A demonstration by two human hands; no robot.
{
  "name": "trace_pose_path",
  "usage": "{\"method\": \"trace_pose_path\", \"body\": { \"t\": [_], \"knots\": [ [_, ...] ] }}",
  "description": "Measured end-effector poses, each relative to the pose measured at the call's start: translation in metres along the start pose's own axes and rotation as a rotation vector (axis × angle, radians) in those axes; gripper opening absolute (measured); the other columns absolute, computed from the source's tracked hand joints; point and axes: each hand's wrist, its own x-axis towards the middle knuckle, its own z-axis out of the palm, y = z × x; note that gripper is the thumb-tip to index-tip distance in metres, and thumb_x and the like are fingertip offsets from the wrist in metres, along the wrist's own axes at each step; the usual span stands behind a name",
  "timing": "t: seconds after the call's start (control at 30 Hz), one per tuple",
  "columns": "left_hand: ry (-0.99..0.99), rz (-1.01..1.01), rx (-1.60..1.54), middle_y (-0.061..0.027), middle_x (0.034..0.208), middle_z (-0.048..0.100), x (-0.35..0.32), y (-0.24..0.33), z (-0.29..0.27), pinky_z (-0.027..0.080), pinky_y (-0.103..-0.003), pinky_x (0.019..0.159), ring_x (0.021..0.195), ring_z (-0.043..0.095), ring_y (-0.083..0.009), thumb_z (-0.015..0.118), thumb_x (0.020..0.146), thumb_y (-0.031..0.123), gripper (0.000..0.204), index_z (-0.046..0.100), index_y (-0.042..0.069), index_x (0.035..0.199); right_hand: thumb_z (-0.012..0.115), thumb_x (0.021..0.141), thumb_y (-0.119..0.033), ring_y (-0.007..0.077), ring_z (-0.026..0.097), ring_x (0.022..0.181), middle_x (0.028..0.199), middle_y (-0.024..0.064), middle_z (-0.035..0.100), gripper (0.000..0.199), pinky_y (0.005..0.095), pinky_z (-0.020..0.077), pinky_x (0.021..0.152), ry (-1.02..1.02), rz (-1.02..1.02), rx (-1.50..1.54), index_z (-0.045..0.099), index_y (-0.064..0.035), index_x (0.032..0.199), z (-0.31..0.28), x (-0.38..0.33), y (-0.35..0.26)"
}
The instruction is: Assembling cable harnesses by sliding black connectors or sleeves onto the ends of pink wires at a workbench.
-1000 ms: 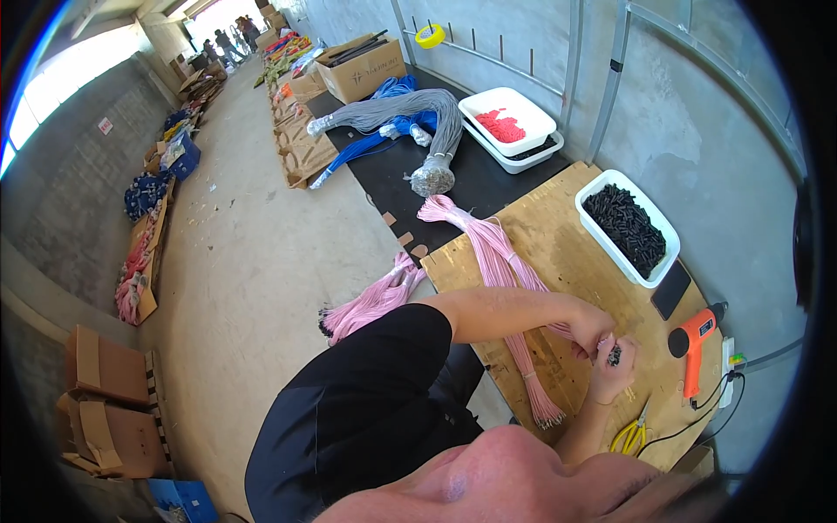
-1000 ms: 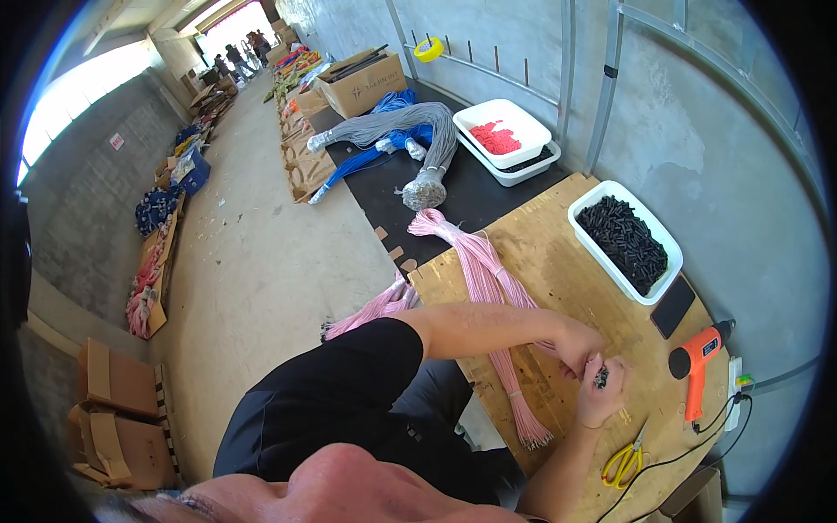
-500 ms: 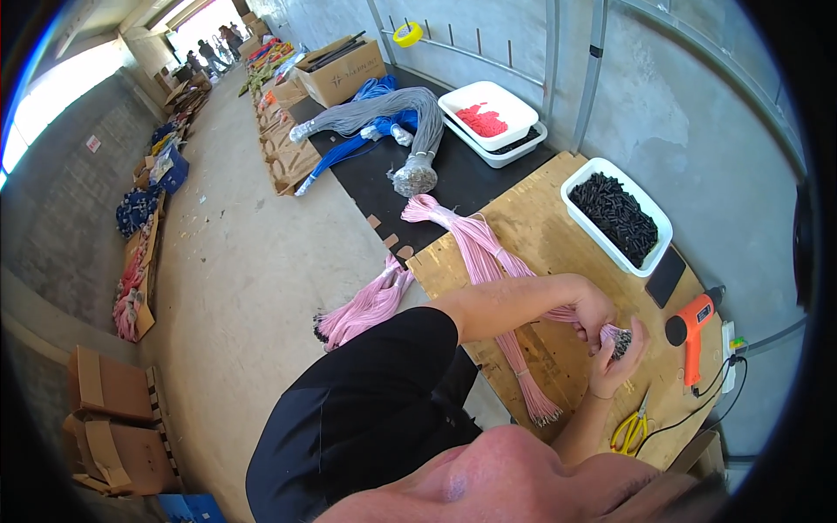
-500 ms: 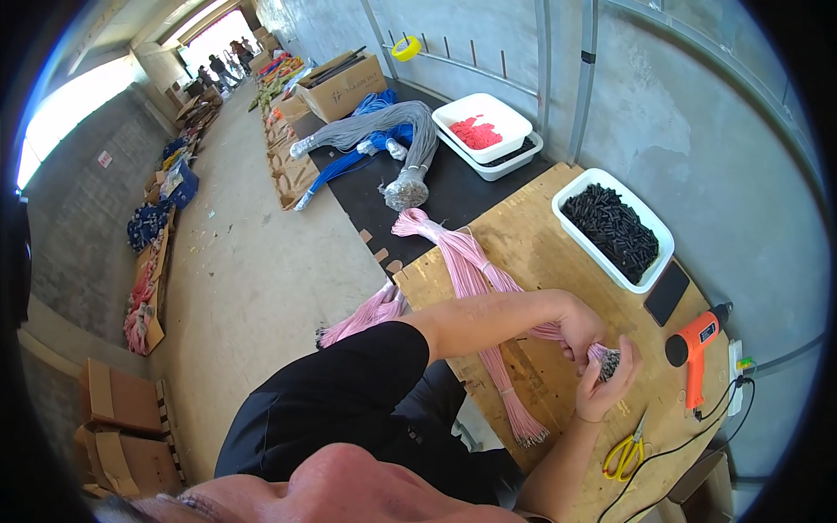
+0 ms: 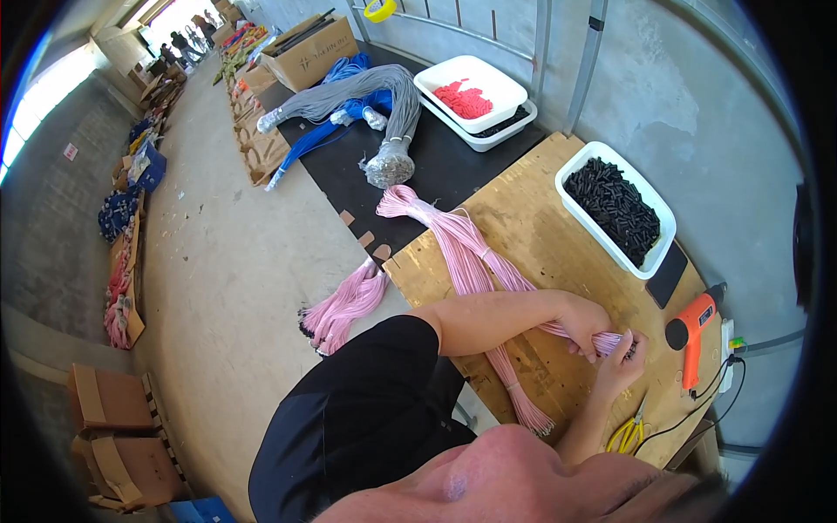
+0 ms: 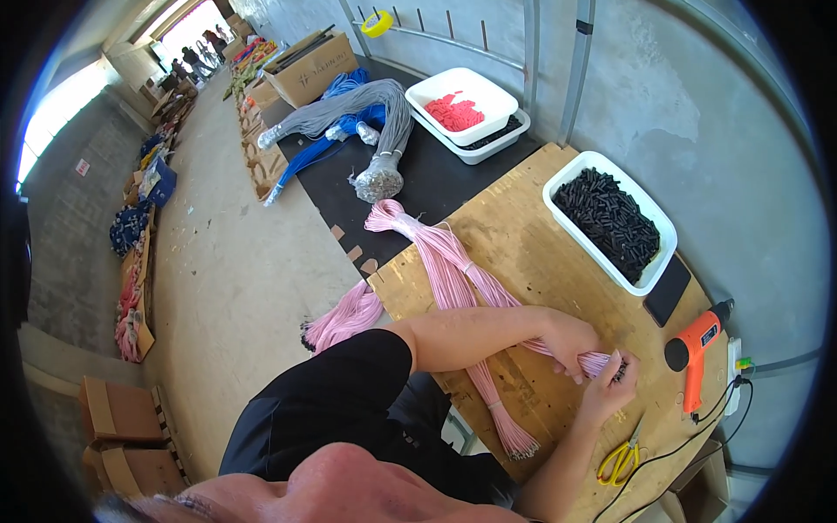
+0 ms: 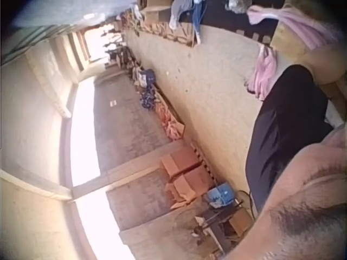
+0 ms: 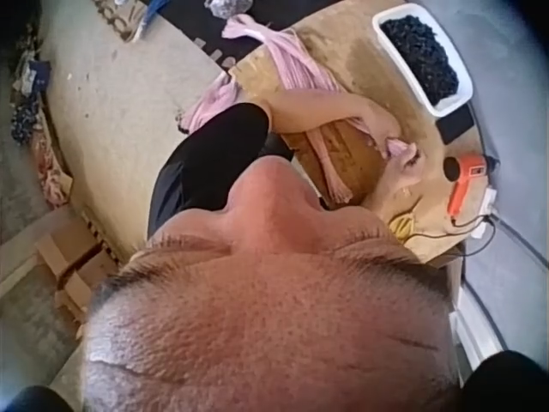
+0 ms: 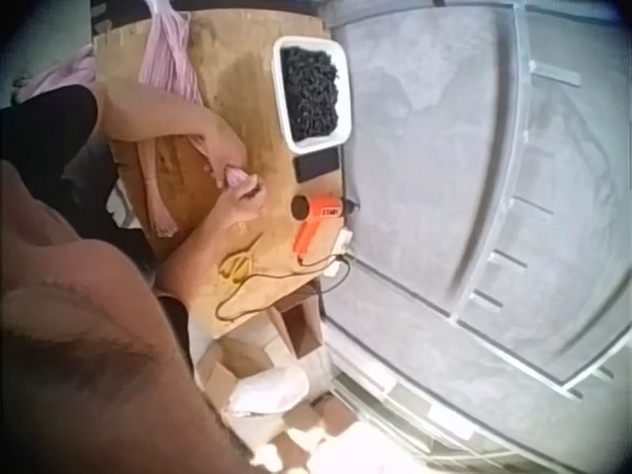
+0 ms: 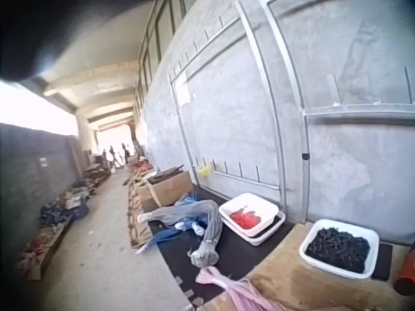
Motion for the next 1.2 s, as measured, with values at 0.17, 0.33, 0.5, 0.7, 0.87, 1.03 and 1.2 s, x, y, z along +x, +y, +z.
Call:
{"method": "trace_pose_path", "body": {
  "t": [0.17, 0.33, 0.5, 0.7, 0.87, 1.03, 1.2],
  "knots": [
    [-0.041, 0.015, -0.098, -0.009, 0.079, 0.073, -0.004, 0.0, -0.007, 0.057, -0.031, 0.062, 0.066, 0.073, -0.0181, 0.07, 0.093, 0.018, 0.018, 0.067, 0.0, 0.094, 0.059, 0.1, -0.017, 0.0292, 0.061, 0.079, 0.089, 0.0148, 0.063, 0.018, 0.0379, 0.0509, 0.073, 0.026, -0.172, -0.022, 0.062, 0.0009, 0.099, -0.003, -0.008, 0.006],
    [-0.126, 0.075, -0.203, -0.0097, 0.08, 0.074, 0.0, -0.012, -0.006, 0.058, -0.031, 0.063, 0.067, 0.073, -0.0182, 0.07, 0.094, 0.016, 0.016, 0.067, 0.0, 0.095, 0.062, 0.098, -0.017, 0.0291, 0.061, 0.079, 0.09, 0.0139, 0.062, 0.017, 0.0372, 0.0506, 0.072, 0.045, -0.494, -0.035, 0.061, -0.0004, 0.099, -0.005, -0.006, 0.002],
    [-0.107, -0.069, -0.012, -0.0097, 0.076, 0.074, 0.0, 0.0, 0.001, 0.058, -0.031, 0.061, 0.065, 0.073, -0.0188, 0.074, 0.092, 0.022, 0.024, 0.067, -0.001, 0.094, 0.063, 0.096, -0.013, 0.0285, 0.061, 0.077, 0.086, 0.0128, 0.062, 0.013, 0.0373, 0.0506, 0.071, -0.004, -0.141, -0.037, 0.062, -0.0004, 0.097, -0.006, -0.009, 0.004],
    [-0.058, -0.101, 0.058, -0.0079, 0.073, 0.073, -0.007, 0.011, 0.004, 0.056, -0.032, 0.059, 0.06, 0.071, -0.0185, 0.074, 0.09, 0.027, 0.028, 0.069, 0.001, 0.081, 0.064, 0.095, -0.011, 0.0238, 0.061, 0.074, 0.082, 0.0117, 0.062, 0.011, 0.0352, 0.0509, 0.069, 0.015, -0.029, -0.025, 0.063, 0.0, 0.097, 0.0, -0.006, 0.0],
    [0.012, -0.009, 0.212, -0.0071, 0.072, 0.072, 0.007, 0.016, 0.006, 0.055, -0.034, 0.059, 0.06, 0.07, -0.0192, 0.073, 0.088, 0.025, 0.022, 0.071, 0.003, 0.083, 0.061, 0.097, -0.016, 0.0209, 0.062, 0.078, 0.087, 0.0104, 0.065, 0.019, 0.0346, 0.0527, 0.072, 0.03, 0.029, 0.088, 0.064, 0.0016, 0.101, -0.02, -0.009, 0.012],
    [0.192, -0.084, -0.266, -0.0044, 0.082, 0.07, -0.009, -0.012, 0.005, 0.055, -0.028, 0.06, 0.066, 0.067, -0.0132, 0.066, 0.099, 0.022, 0.018, 0.069, 0.004, 0.103, 0.048, 0.102, -0.03, 0.0223, 0.059, 0.111, 0.118, 0.0131, 0.062, 0.043, 0.0363, 0.0457, 0.099, 0.062, -0.071, 0.286, 0.057, 0.0019, 0.13, -0.007, 0.003, -0.015],
    [0.123, -0.107, -0.306, -0.0057, 0.08, 0.069, 0.005, -0.02, 0.0, 0.055, -0.028, 0.059, 0.065, 0.067, -0.0131, 0.066, 0.099, 0.023, 0.024, 0.067, -0.001, 0.1, 0.059, 0.092, -0.001, 0.0165, 0.057, 0.093, 0.107, 0.0085, 0.062, 0.026, 0.0313, 0.0478, 0.087, 0.278, -0.037, 0.104, 0.062, 0.0006, 0.118, -0.029, 0.016, -0.001]
  ]
}}
